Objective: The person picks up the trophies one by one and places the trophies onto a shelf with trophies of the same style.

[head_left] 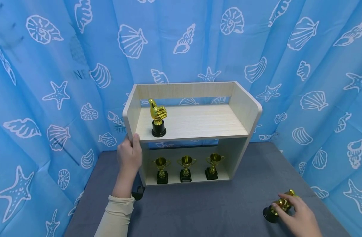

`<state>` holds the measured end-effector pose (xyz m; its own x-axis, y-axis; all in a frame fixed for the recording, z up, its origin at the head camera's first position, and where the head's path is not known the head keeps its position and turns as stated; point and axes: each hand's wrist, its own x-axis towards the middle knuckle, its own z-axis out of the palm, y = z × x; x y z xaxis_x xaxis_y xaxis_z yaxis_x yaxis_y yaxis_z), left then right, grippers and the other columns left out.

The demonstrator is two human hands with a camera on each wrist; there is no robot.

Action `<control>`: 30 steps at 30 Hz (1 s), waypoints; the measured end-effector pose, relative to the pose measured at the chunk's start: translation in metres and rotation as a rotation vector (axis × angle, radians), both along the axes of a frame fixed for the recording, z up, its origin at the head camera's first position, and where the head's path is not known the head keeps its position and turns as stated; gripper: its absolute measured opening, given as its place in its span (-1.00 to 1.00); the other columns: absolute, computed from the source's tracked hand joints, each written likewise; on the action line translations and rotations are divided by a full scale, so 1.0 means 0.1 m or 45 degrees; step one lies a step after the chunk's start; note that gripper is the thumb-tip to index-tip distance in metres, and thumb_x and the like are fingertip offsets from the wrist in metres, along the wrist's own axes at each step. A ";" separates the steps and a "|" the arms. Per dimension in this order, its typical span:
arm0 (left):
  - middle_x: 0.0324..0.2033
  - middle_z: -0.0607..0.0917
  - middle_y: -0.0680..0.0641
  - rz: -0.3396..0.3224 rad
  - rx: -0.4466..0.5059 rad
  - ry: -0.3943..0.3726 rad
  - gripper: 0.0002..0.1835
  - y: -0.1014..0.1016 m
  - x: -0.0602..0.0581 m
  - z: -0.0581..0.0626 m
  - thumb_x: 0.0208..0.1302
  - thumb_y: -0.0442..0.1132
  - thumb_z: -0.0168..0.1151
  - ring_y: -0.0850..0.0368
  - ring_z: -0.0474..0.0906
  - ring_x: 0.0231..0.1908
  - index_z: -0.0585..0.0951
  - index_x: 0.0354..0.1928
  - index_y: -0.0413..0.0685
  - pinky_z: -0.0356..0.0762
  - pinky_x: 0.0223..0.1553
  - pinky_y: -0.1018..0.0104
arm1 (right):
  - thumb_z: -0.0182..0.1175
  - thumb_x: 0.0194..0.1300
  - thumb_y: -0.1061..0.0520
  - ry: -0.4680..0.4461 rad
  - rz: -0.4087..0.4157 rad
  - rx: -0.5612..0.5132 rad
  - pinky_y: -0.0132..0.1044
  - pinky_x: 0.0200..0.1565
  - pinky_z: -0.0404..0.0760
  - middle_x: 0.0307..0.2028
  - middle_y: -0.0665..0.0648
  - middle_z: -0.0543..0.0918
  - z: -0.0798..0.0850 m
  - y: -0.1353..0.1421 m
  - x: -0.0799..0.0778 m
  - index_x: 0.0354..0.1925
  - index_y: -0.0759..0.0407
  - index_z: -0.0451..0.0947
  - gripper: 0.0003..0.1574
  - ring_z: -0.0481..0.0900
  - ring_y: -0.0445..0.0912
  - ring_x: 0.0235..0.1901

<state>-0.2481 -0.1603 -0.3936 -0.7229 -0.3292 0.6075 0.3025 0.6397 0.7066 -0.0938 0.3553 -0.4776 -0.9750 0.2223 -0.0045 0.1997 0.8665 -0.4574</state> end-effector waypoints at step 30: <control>-0.74 0.36 -0.06 -0.002 0.006 0.017 -0.48 0.00 -0.01 -0.01 0.49 0.16 -0.18 0.07 0.26 -0.74 0.43 -0.48 -0.08 0.19 -0.73 0.22 | 0.30 0.22 -0.23 -0.074 -0.009 -0.040 0.02 -0.21 0.57 -0.03 0.49 0.53 -0.06 0.03 -0.02 0.19 0.42 0.43 -0.13 0.57 0.19 -0.16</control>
